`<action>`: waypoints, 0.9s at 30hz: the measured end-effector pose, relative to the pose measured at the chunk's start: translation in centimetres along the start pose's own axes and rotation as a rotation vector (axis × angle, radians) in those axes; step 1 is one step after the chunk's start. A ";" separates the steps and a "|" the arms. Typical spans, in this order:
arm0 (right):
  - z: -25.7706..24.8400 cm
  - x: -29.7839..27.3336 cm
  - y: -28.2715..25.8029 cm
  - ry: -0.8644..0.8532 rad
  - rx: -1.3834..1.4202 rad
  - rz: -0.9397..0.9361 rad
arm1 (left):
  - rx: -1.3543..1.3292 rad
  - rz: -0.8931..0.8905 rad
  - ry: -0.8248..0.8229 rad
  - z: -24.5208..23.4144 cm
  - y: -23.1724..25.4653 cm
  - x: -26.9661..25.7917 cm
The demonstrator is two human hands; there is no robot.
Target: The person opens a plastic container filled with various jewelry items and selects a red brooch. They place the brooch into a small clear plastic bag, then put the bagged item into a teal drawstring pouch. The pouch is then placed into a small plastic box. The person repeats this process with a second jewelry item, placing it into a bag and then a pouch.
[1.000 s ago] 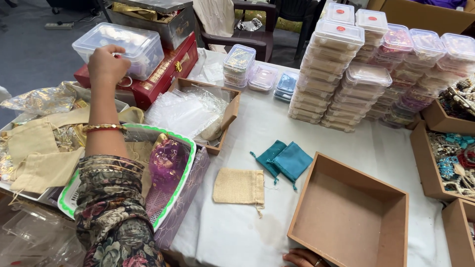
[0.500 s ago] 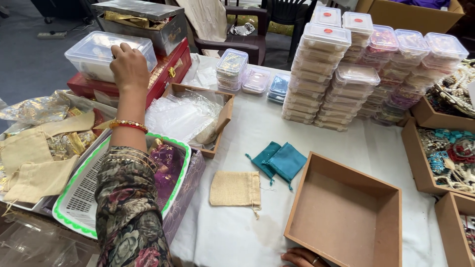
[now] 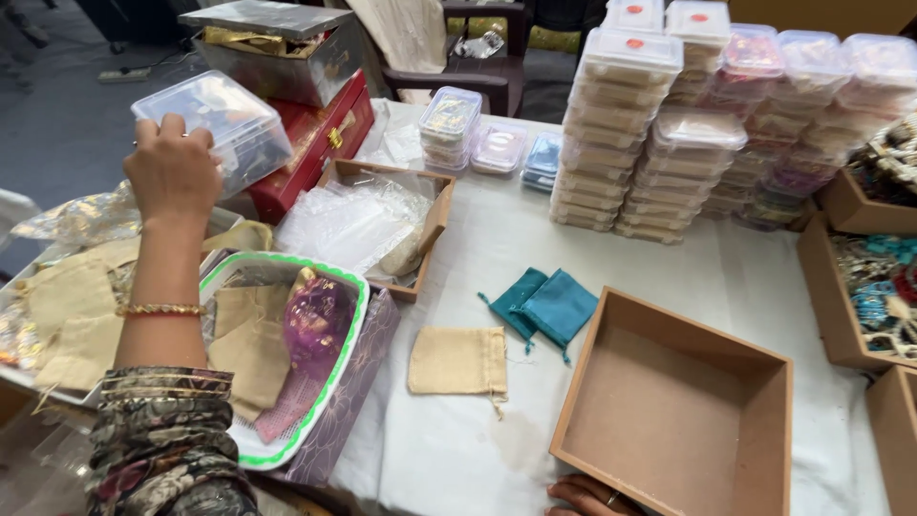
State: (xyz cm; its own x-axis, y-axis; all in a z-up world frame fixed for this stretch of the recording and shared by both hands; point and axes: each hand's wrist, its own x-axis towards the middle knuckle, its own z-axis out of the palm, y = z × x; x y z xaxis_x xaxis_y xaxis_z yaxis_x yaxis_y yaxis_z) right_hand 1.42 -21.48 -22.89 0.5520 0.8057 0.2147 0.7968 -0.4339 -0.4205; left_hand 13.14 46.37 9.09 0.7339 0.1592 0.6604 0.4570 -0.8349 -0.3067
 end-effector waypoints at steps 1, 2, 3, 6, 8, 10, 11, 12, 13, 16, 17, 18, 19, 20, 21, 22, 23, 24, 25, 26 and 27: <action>-0.6 0.3 -0.4 -0.007 0.011 -0.005 | 0.010 0.000 -0.010 0.1 0.4 -0.5; -1.2 0.7 -0.9 -0.029 -0.006 -0.065 | 0.014 -0.015 0.019 0.1 0.8 -1.0; -2.0 1.1 -1.2 -0.049 -0.030 -0.124 | 0.015 -0.032 0.053 0.2 1.3 -1.3; -3.3 1.6 -2.1 -0.101 -0.055 -0.132 | 0.131 0.040 0.116 4.0 3.7 -0.7; -3.4 1.6 -2.2 -0.094 -0.063 -0.124 | 0.243 0.057 0.174 5.9 4.9 -0.1; -3.5 1.6 -2.3 -0.089 -0.073 -0.112 | 0.350 0.073 0.233 7.2 5.9 0.6; -3.6 1.7 -2.3 -0.087 -0.058 -0.112 | 0.410 0.043 0.249 7.5 6.1 1.0; -3.6 1.8 -2.3 -0.085 -0.042 -0.112 | 0.470 0.013 0.265 7.9 6.2 1.5; -3.8 1.7 -2.4 -0.087 -0.042 -0.108 | 0.466 0.015 0.262 7.8 6.3 1.5; -4.2 1.9 -2.9 -0.121 -0.008 -0.084 | 0.477 0.028 0.133 7.8 5.8 1.6; -4.4 2.0 -3.1 -0.132 -0.012 -0.071 | 0.464 0.035 0.096 7.9 5.5 1.5; -4.7 2.0 -3.4 -0.143 -0.016 -0.058 | 0.451 0.043 0.060 8.0 5.3 1.3; -4.8 2.1 -3.6 -0.141 -0.014 -0.059 | 0.453 0.044 0.060 7.8 5.3 1.3; -4.9 2.3 -3.8 -0.144 -0.006 -0.032 | 0.482 0.051 0.080 7.4 5.3 1.3; -5.0 2.4 -4.0 -0.144 0.001 -0.003 | 0.509 0.059 0.101 7.1 5.4 1.5; -5.0 2.4 -4.0 -0.142 0.002 -0.002 | 0.510 0.060 0.104 7.2 5.1 1.3; -4.9 2.5 -4.0 -0.143 0.015 0.026 | 0.523 0.087 0.124 7.1 4.8 1.3; -4.8 2.6 -4.0 -0.144 0.029 0.054 | 0.537 0.114 0.144 7.1 4.4 1.2; -4.9 2.6 -4.0 -0.143 0.031 0.055 | 0.538 0.117 0.145 5.9 4.2 1.4; -5.0 2.6 -3.9 -0.148 0.030 0.055 | 0.476 0.128 0.081 4.7 3.9 1.5; -5.0 2.7 -3.9 -0.155 0.030 0.052 | 0.415 0.137 0.016 3.4 3.5 1.5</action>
State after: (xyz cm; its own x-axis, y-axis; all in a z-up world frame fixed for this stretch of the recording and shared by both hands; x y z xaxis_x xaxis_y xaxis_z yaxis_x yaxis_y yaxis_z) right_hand 0.99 -19.65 -16.22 0.5461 0.8360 0.0543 0.7590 -0.4662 -0.4545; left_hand 17.54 45.51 6.70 0.7956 0.0507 0.6037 0.5214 -0.5647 -0.6398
